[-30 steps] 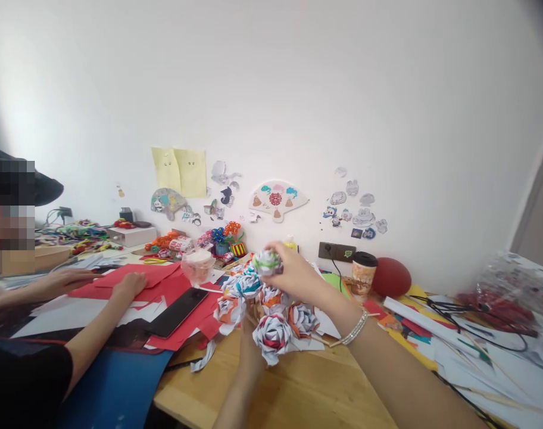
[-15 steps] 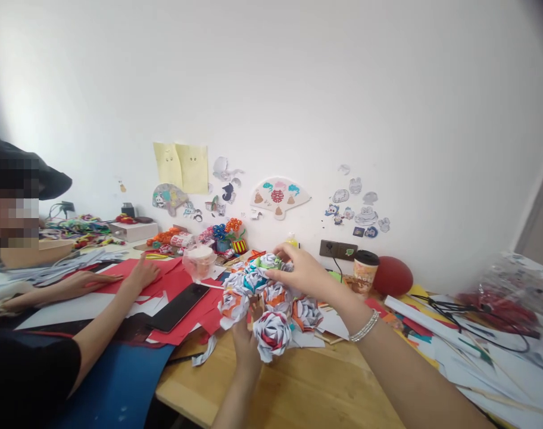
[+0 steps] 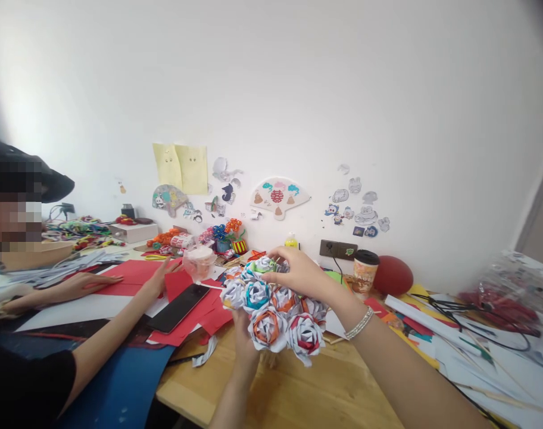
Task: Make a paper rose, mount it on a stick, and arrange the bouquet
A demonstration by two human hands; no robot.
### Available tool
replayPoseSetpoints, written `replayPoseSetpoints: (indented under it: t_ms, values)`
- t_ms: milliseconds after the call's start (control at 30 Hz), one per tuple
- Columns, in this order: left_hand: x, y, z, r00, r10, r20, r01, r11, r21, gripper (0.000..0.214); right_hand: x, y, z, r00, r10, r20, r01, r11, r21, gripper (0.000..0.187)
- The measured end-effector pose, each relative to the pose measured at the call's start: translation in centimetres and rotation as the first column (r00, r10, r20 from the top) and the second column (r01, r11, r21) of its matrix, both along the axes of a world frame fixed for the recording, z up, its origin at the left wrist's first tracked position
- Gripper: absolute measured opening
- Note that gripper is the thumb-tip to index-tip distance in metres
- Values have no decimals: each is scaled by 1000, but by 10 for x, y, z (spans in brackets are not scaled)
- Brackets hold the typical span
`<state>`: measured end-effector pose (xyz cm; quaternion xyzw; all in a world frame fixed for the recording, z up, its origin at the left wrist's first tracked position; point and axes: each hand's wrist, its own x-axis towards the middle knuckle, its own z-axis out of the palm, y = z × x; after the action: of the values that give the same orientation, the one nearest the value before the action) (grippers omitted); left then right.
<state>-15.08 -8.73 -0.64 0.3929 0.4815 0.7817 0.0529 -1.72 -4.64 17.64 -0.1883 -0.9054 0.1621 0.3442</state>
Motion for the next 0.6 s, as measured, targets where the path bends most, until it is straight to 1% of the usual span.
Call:
replayPoseSetpoints:
  t_ms: [133,267,400,467,600]
  values:
    - [5,-7,8,991,-103,82,99,994,50,46,0,-1,5,999,21,46,-21,1000,-4,27]
    - [11,-12,14,990,-108,95,105,994,33,54,3,-4,10,990,29,137,-31,999,10,25]
    - [16,-16,17,983,-142,112,137,989,53,67,2,-4,15,979,5,205,-23,996,88,24]
    - [17,-16,18,984,-134,121,128,990,59,69,1,-4,17,965,-1,261,-35,990,134,24]
    - [19,-15,16,991,-59,117,52,997,56,73,0,-4,19,936,-14,351,-52,983,178,26]
